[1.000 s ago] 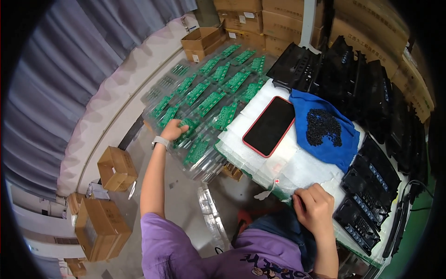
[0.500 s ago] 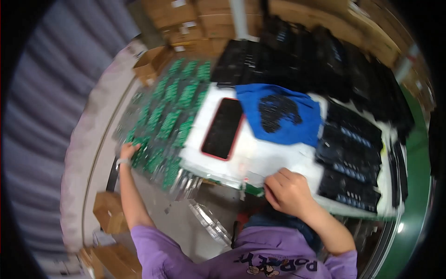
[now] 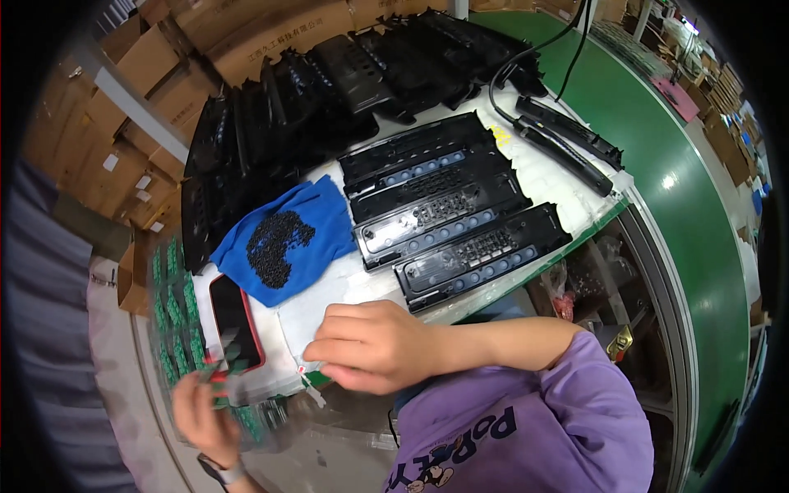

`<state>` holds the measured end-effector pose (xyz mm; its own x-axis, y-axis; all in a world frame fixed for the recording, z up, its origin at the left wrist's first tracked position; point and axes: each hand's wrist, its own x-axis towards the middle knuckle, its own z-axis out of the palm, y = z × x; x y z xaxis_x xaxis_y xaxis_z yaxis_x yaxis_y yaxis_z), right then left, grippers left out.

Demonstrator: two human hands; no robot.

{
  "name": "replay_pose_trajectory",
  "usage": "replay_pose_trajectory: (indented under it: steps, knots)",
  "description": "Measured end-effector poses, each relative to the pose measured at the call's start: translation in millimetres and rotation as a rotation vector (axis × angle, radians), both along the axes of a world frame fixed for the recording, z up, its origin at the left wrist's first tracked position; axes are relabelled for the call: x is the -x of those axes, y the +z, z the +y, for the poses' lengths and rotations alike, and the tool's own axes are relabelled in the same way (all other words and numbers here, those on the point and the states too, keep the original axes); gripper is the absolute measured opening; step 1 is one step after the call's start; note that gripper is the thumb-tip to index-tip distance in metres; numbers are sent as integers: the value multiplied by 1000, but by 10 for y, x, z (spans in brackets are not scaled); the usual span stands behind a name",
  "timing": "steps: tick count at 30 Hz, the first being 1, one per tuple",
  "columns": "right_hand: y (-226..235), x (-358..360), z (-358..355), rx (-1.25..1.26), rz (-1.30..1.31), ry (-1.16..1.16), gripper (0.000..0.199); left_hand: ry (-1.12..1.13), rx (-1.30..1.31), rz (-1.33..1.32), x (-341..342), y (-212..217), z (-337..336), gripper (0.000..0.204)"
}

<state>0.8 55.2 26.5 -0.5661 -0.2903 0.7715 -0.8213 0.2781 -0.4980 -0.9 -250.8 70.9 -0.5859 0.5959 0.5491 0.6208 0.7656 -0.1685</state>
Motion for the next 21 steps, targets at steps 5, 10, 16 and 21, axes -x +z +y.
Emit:
replay_pose_trajectory:
  steps: [5,10,16,21]
  knots:
    - [149,-11,392,-146,18,-43,31,-503,258,-8,172,134,1359,22]
    - [384,-149,1053,-435,-350,59,29,-771,267,-145,413,276,1938,22]
    - [318,-61,1624,-268,-264,-182,17,-886,22,-405,831,247,2427,21]
    - [225,335,2126,-99,-39,-444,16,-637,-849,-1036,1150,-74,2306,32]
